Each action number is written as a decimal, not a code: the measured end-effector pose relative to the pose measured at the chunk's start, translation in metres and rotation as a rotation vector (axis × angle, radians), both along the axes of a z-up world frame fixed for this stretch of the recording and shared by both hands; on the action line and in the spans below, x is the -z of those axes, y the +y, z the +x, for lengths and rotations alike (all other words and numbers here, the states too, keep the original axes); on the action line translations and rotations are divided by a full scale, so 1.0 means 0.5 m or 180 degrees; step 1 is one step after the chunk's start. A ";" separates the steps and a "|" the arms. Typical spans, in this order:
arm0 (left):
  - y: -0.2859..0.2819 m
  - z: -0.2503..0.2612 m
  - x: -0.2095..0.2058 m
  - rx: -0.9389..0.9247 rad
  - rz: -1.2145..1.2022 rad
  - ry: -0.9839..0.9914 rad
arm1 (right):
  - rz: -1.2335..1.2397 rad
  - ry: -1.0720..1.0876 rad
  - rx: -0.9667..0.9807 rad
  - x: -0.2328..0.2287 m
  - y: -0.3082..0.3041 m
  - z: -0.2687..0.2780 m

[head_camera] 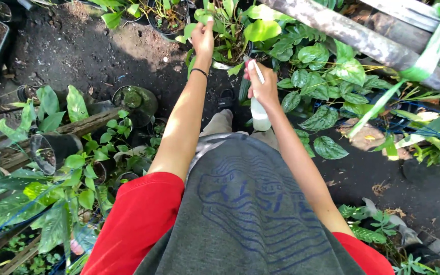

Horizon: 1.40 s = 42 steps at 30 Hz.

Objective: The person walks through a garden area and sprays water onto various potted plants using a handheld spray bottle. They move from plant to plant, occasionally touching the leaves while spraying.

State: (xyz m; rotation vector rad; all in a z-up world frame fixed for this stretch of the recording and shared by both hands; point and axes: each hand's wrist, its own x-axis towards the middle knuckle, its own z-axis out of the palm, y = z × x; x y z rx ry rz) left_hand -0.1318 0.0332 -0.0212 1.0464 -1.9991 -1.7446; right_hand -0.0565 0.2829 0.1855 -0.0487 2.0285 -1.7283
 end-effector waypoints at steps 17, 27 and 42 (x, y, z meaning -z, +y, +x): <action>-0.029 0.108 -0.249 0.1011 -0.1013 -0.1047 | -0.0168 0.0065 -0.0236 0.041 0.185 0.073; -0.085 0.323 -0.156 -0.0120 0.0771 -0.1183 | -0.0207 0.0021 -0.0983 -0.002 0.274 0.067; 0.065 0.374 -0.202 -0.0377 0.1409 0.0395 | -0.0296 0.0096 -0.1843 -0.030 0.396 0.125</action>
